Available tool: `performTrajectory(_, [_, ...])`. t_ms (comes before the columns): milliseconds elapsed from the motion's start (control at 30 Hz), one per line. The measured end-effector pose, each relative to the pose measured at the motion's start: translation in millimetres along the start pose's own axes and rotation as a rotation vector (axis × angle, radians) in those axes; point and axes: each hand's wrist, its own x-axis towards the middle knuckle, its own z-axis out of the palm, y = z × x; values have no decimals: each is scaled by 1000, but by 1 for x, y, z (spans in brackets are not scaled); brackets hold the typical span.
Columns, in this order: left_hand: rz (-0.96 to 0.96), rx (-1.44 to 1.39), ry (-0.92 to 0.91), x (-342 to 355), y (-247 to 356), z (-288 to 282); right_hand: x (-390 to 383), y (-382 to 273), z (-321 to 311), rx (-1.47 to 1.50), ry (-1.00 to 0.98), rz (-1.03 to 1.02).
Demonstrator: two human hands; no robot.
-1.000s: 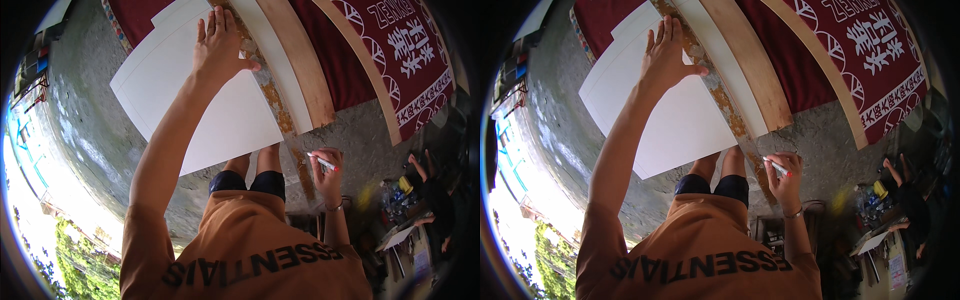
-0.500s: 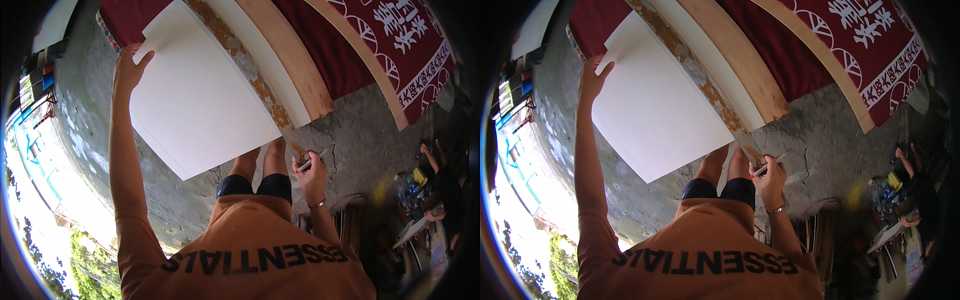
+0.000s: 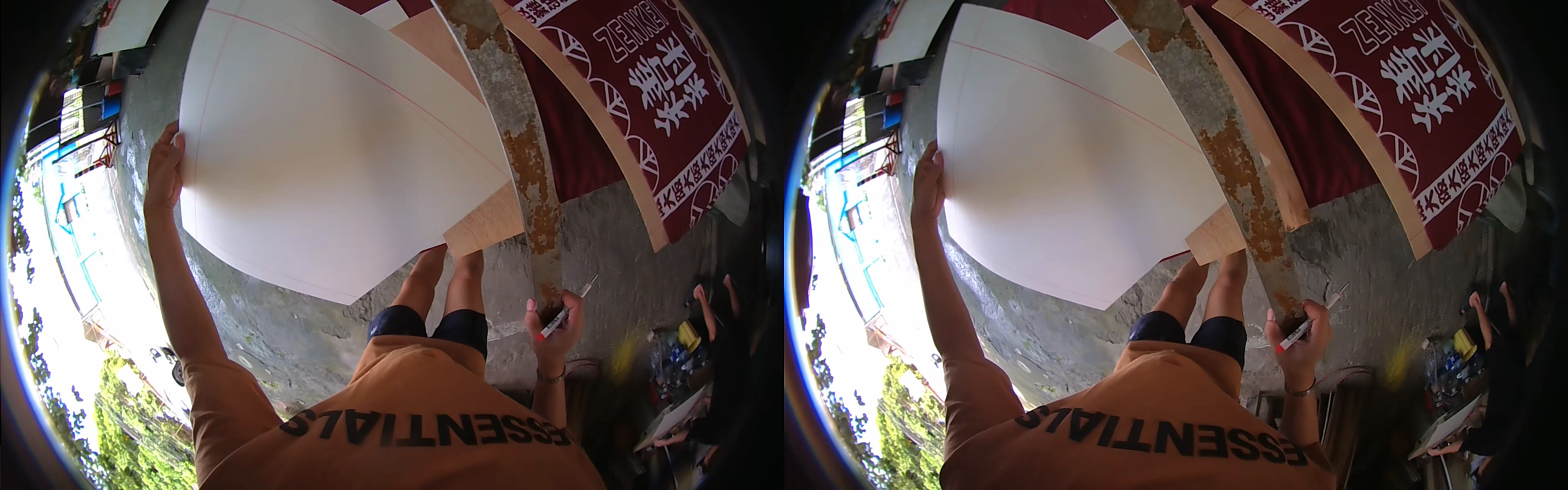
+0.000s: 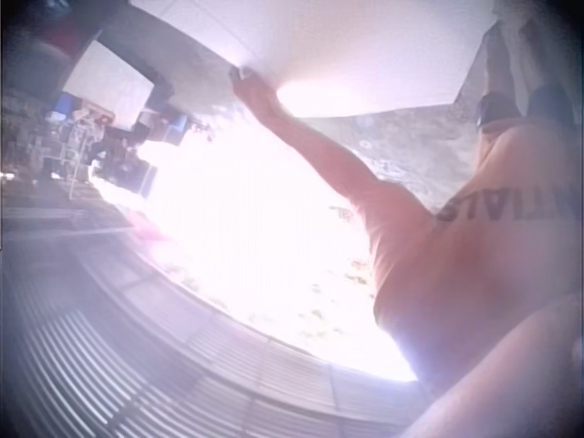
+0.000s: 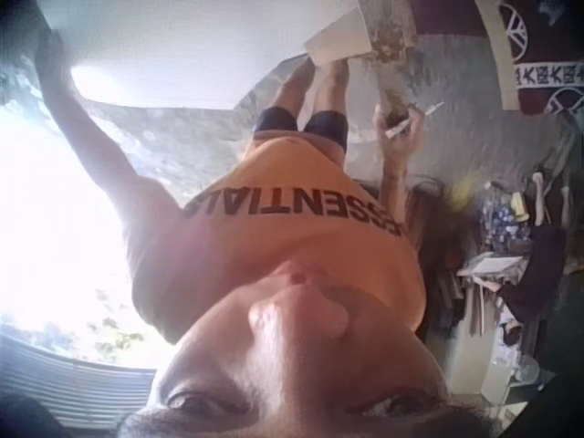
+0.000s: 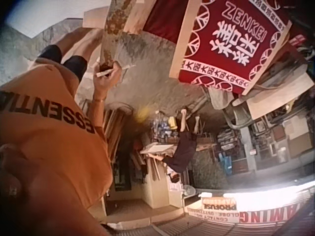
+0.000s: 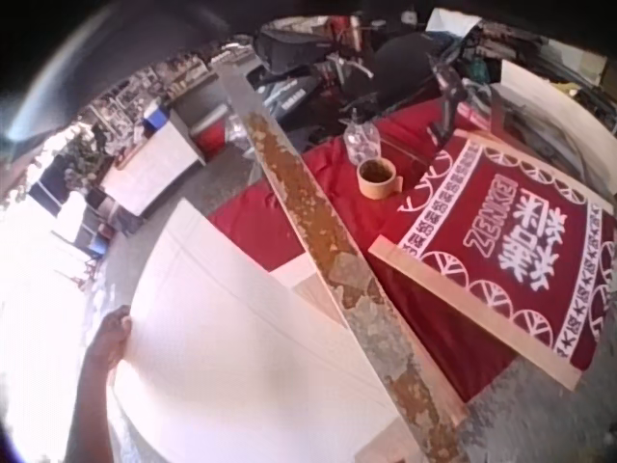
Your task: The person measures a white board with a tape measure and marks it with a red marker. They then use a wooden ruler to draw straight lines on the board. Finally, they use a utility knife and the ruler to cut the board along the marked lines.
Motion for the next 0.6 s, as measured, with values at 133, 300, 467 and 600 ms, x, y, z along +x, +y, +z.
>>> performTrajectory(133, [-39,-408,344,-66,-65,-51,8,-13,-6,4,61,-59])
performTrajectory(300, [-122,-671,423,-133,-136,49,16,-23,-4,-60,94,-120])
performTrajectory(467, [-222,-788,548,-163,-193,151,4,-7,9,6,-21,73])
performTrajectory(600, [-334,-447,671,-169,-189,173,-11,18,27,26,-132,162])
